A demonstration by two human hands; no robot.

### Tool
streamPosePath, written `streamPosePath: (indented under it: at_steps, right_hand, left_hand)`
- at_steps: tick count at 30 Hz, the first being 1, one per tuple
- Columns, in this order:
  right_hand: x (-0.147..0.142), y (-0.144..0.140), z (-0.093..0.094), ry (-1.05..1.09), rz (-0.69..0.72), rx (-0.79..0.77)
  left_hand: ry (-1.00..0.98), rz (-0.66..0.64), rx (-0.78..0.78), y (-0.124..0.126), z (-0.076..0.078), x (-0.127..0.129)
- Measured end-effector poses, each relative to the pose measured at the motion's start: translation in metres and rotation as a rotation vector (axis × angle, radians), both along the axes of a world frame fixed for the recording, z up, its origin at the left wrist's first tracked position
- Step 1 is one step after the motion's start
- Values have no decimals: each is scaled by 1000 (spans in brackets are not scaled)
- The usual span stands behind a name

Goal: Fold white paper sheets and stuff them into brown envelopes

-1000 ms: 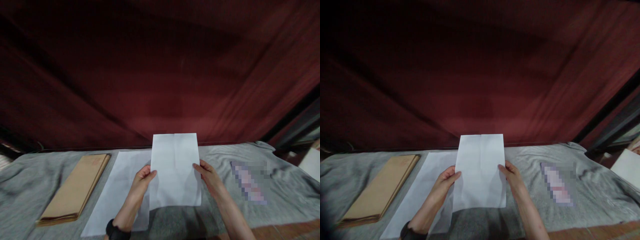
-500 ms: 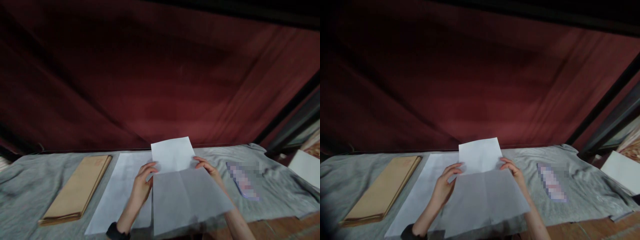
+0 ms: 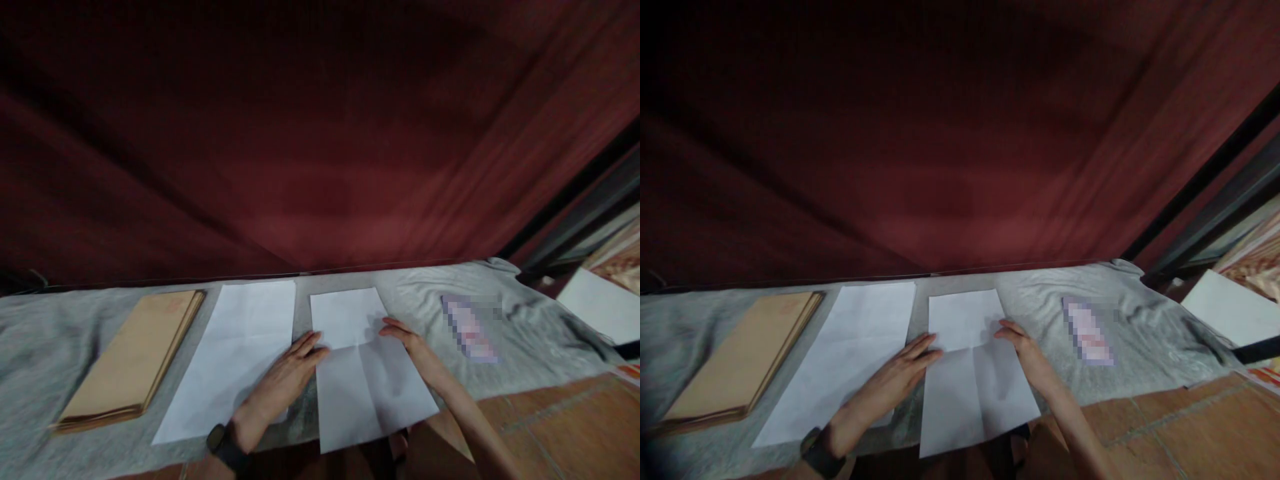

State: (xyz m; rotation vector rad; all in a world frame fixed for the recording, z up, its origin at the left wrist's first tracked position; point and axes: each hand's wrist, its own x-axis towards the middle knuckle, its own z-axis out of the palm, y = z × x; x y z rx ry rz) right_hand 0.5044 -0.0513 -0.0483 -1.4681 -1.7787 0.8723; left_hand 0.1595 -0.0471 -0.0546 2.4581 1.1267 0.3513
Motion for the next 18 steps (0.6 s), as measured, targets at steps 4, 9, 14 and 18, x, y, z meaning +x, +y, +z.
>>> streamPosePath:
  at_steps: [4,9,14,18]
  right_hand:
    - [3,-11,-6,-10,14,-8]
    - [2,-5,-15,-33,-46,16]
    - [-2,5,-17,-131,7,111]
    - [1,3,-10,-359,128,214]
  left_hand:
    - [13,-45,26,-3,9,9]
    - [1,-169,6,-8,12,18]
    - [-33,-93,0,5,16,16]
    - [-56,-8,60,12,16,6]
